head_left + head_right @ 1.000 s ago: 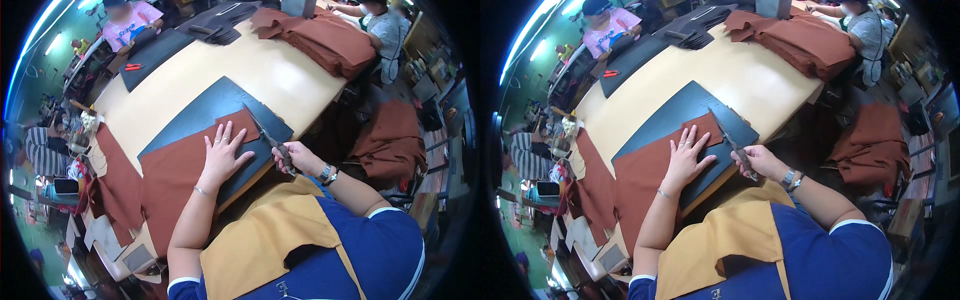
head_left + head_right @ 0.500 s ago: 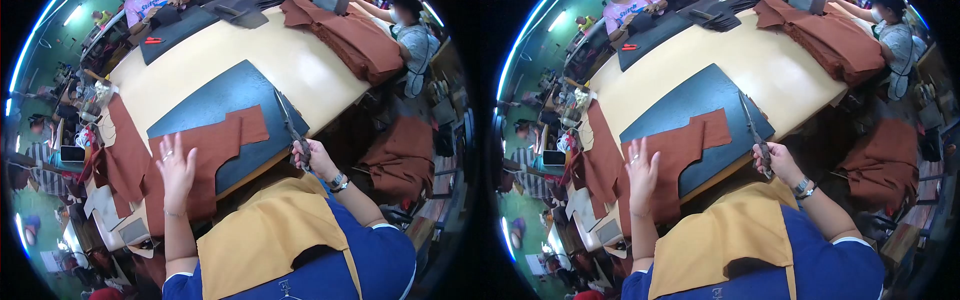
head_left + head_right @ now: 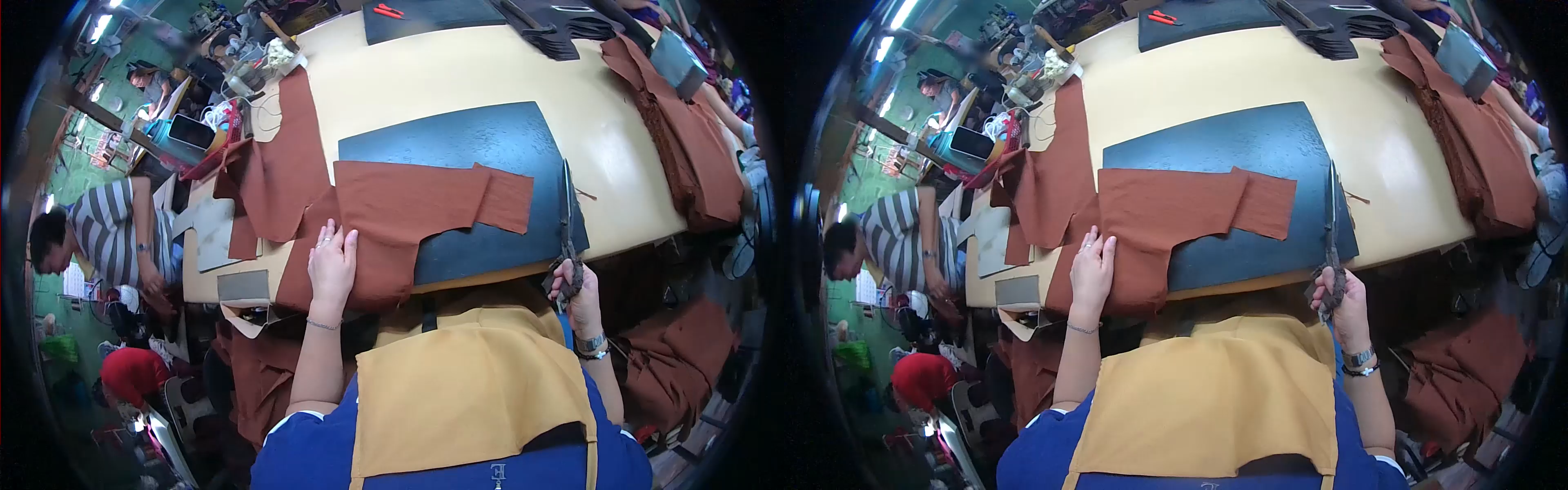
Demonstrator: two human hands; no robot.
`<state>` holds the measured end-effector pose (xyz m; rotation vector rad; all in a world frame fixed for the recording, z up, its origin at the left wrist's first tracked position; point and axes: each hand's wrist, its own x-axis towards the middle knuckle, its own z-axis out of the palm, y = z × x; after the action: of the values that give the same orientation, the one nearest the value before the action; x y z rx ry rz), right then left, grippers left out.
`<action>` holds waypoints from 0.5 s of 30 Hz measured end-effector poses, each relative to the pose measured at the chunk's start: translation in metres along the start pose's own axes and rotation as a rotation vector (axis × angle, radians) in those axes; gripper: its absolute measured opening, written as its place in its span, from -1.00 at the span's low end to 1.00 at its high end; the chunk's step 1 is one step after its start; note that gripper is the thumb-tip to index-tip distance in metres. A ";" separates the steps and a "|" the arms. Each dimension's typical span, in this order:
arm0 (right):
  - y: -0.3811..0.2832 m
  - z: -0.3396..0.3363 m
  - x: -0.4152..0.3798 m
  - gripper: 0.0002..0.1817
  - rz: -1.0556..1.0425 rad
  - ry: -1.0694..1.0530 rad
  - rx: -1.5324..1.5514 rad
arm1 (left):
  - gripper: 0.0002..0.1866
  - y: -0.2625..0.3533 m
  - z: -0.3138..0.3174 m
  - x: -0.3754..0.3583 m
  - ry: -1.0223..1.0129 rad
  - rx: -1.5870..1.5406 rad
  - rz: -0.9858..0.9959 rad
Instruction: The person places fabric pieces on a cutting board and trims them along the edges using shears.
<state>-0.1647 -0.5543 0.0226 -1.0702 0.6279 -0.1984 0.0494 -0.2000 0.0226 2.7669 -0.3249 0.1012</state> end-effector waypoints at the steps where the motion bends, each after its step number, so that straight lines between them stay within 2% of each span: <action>1: 0.001 0.000 0.000 -0.71 -0.012 0.000 -0.001 | -0.45 -0.004 -0.001 0.002 0.034 -0.005 0.023; 4: -0.001 0.002 -0.001 -0.68 -0.015 0.000 -0.022 | -0.55 0.018 -0.040 0.011 -0.104 0.075 -0.045; 7: 0.004 -0.003 0.003 -0.63 -0.028 -0.001 -0.111 | -0.65 -0.011 -0.058 0.042 0.021 -0.035 -0.029; 9: 0.004 -0.004 0.003 -0.64 -0.024 -0.015 -0.089 | -0.69 -0.055 -0.071 0.081 0.264 -0.352 0.134; 10: 0.003 -0.005 0.003 -0.65 -0.022 -0.016 -0.077 | -0.71 -0.082 -0.089 0.107 0.243 -0.374 0.028; 12: 0.005 -0.004 0.004 -0.64 -0.028 -0.023 -0.057 | -0.71 -0.103 -0.145 0.137 0.554 -0.414 0.136; 13: 0.005 -0.004 0.004 -0.64 -0.030 -0.024 -0.046 | -0.68 -0.118 -0.177 0.151 0.692 -0.153 0.005; 14: 0.005 -0.004 0.003 -0.64 -0.036 -0.026 -0.052 | -0.66 -0.141 -0.202 0.166 0.740 -0.271 0.006; 15: 0.004 -0.004 0.003 -0.64 -0.041 -0.028 -0.056 | -0.63 -0.142 -0.225 0.166 0.820 -0.141 -0.002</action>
<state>-0.1654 -0.5568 0.0161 -1.1391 0.5895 -0.2025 0.2376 -0.0261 0.2037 2.3333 -0.0975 1.1129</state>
